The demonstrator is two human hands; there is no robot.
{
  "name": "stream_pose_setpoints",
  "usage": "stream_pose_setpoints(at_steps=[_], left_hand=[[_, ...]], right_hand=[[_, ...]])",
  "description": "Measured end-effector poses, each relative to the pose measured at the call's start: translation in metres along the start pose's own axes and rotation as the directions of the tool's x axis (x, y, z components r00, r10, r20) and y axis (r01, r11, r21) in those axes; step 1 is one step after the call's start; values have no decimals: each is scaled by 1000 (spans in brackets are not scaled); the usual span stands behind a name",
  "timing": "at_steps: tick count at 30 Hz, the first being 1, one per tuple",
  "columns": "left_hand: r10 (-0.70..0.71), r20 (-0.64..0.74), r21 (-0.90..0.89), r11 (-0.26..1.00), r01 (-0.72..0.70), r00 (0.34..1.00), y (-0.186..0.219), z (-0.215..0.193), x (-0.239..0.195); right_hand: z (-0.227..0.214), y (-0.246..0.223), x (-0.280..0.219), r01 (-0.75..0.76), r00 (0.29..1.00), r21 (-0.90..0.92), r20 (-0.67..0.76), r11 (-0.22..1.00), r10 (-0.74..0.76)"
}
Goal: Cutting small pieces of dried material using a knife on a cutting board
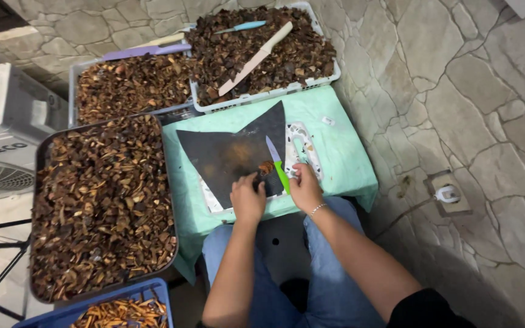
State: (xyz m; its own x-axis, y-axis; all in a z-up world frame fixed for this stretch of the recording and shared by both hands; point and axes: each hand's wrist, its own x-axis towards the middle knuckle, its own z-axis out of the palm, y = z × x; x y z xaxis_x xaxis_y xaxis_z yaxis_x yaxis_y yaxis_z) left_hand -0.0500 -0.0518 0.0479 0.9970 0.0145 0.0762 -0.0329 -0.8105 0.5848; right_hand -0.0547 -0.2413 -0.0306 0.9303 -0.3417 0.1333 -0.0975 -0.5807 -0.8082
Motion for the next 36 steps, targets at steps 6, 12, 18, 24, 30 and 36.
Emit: stream_pose_setpoints(at_steps=[6,12,18,24,30,36], left_hand=[[-34,8,82,996,34,999,-2,30,24],[-39,-72,-106,994,32,997,-30,51,29],[-12,-318,-522,837,-165,948,-33,-25,-30],[-141,-426,-375,926,-33,894,-64,-162,-148],[91,-551,-25,992,-125,830,-178,-201,-215],[130,-534,46,991,-125,835,-196,-222,-220]], right_hand=[[2,0,5,-55,998,0,31,998,55],[-4,-9,4,-128,989,-35,73,991,130],[2,3,7,-158,982,-1,105,987,157],[-6,-11,0,-81,995,25,53,996,79],[2,5,-1,-31,999,5,39,1000,31],[8,11,-1,52,999,21,5,998,-52]])
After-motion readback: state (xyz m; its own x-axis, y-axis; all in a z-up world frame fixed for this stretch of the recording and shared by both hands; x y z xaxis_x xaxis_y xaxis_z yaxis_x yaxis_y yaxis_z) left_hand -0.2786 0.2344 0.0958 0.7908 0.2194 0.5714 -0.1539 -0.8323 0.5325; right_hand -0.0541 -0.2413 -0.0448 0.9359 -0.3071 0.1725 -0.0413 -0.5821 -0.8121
